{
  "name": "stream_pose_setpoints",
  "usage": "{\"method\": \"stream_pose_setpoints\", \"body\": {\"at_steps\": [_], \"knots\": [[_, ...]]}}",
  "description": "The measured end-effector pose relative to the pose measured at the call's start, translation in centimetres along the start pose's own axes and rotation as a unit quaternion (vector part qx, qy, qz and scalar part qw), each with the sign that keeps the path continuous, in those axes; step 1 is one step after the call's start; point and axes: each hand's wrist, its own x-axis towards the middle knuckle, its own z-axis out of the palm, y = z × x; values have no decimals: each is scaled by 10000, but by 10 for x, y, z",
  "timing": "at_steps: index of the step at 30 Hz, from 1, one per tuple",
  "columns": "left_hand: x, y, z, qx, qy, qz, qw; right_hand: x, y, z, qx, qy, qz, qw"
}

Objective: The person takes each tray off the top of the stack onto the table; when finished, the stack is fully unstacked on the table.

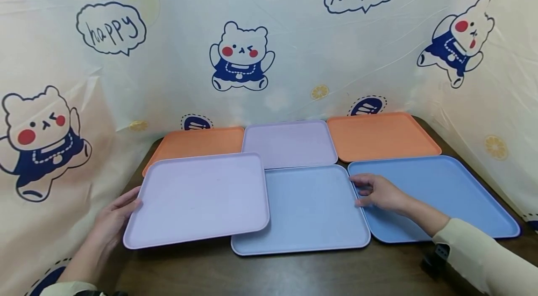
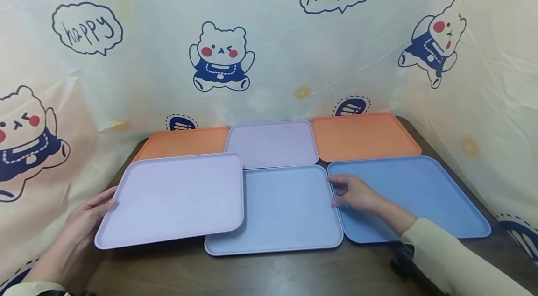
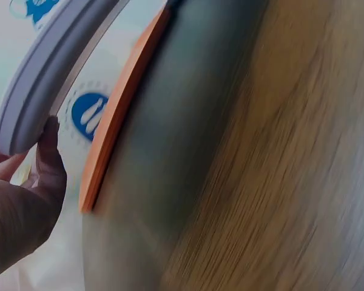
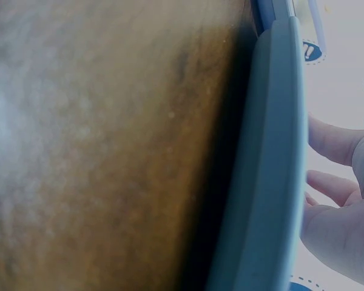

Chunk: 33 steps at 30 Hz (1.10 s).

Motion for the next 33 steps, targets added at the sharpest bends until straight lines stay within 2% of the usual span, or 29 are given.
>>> {"method": "stream_pose_setpoints", "body": {"at_steps": [5,10,15,23,28,33], "knots": [[-2,-1,-28,76,-121,4,9999,2,2,0,5,21,93,10000],[-3,-7,-51,63,-258,295,9992,1,1,1,1,12,81,10000],[-4,-15,-69,-19,-311,414,9987,2,2,1,-6,55,137,9999],[-3,-19,-85,17,-284,283,9992,2,3,0,27,70,87,9999],[-4,-20,-89,146,-134,98,9998,2,2,0,13,73,61,10000],[-1,-21,-91,302,-158,91,9994,1,1,0,-7,70,48,10000]]}}
